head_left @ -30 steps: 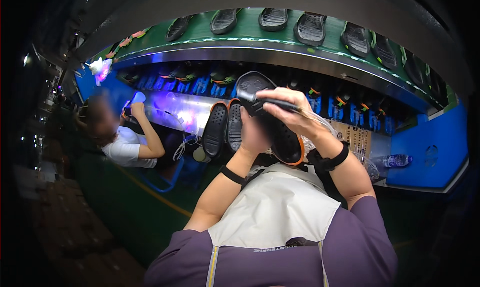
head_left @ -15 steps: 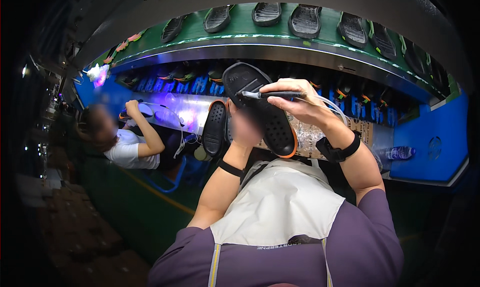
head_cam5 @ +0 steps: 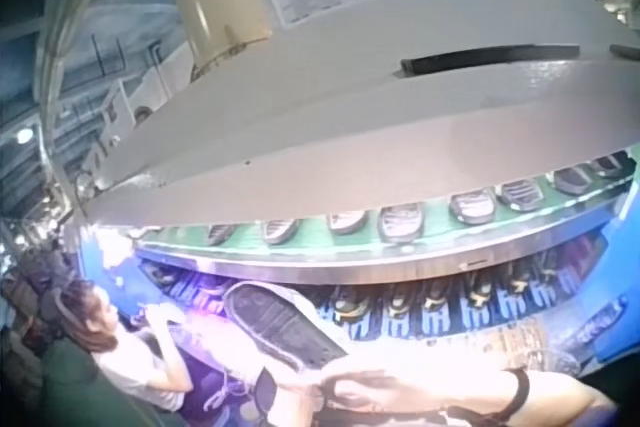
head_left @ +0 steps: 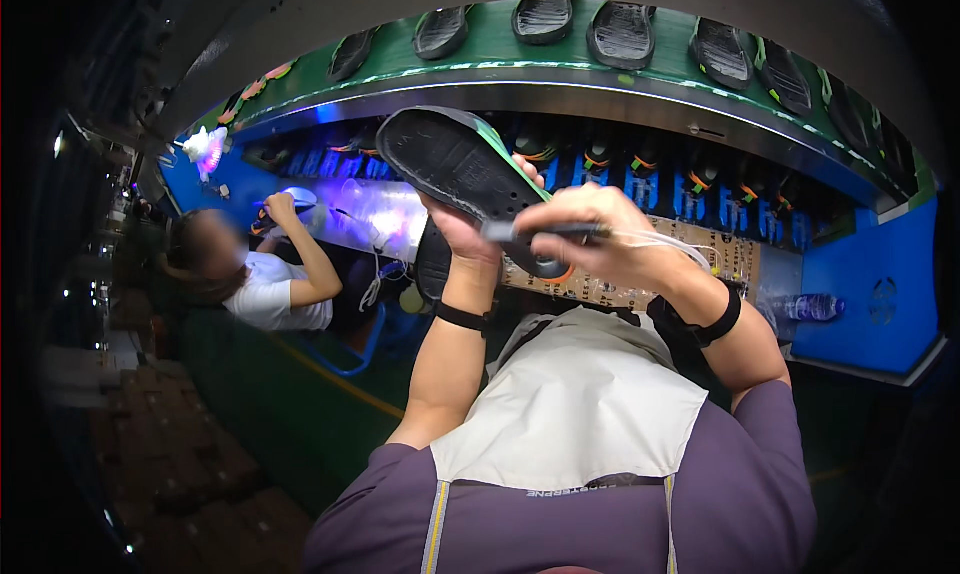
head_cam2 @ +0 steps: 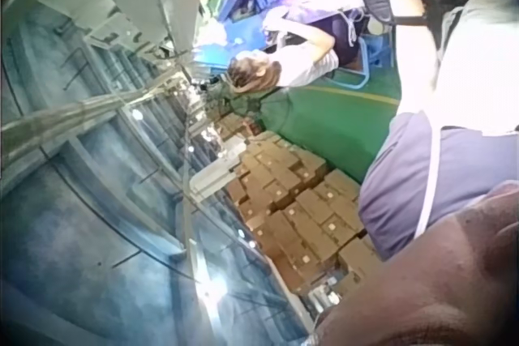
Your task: The person is applying adhesive to shoe soles using a brush and placing them into a machine for processing.
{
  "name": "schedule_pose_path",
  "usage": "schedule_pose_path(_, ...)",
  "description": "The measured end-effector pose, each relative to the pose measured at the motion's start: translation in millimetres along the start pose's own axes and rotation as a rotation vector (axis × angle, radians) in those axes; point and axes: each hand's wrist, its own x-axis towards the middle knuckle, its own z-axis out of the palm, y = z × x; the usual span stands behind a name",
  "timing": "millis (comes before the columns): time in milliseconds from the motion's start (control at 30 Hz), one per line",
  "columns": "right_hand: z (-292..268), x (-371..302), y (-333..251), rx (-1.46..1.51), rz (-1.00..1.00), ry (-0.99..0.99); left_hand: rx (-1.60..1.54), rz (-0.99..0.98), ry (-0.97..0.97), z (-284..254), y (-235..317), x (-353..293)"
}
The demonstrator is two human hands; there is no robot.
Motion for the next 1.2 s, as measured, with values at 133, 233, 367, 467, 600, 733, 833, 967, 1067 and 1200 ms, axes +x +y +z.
schedule_pose_path(133,-5.0,-0.6,-6.7,-0.463,-0.224,-0.153,0.162,0.108,0.113,12.1,10.0,9.5)
schedule_pose_path(233,-13.3,2.2,-3.4,-0.166,-0.102,-0.232,0.131,0.150,0.162,19.8,17.9,11.8)
schedule_pose_path(367,-18.4,5.1,0.6,-0.421,-0.198,-0.141,0.205,0.170,0.122,22.7,27.1,25.8)
schedule_pose_path(467,-30.8,8.1,-0.9,-0.361,-0.203,-0.387,0.159,0.125,0.054,26.4,36.6,29.5)
schedule_pose_path(600,-35.4,15.7,-1.5,-0.431,-0.092,-0.144,0.158,0.052,-0.076,28.5,41.6,39.9)
schedule_pose_path(733,-40.3,16.0,-2.6,-0.463,-0.145,-0.402,0.292,-0.030,-0.084,31.6,45.1,54.0)
schedule_pose_path(833,-42.9,19.8,1.0,-0.291,-0.055,-0.203,0.398,-0.143,-0.162,40.7,44.5,63.0)
schedule_pose_path(967,-35.6,24.4,-3.1,-0.538,-0.054,-0.403,0.629,-0.203,-0.010,41.7,48.9,84.1)
schedule_pose_path(1067,-45.1,26.4,0.6,-0.296,0.001,-0.401,0.718,-0.286,0.042,51.3,39.0,93.0)
schedule_pose_path(1200,-29.6,30.9,6.7,-0.596,-0.158,-0.366,0.805,-0.464,0.108,51.7,33.6,108.0)
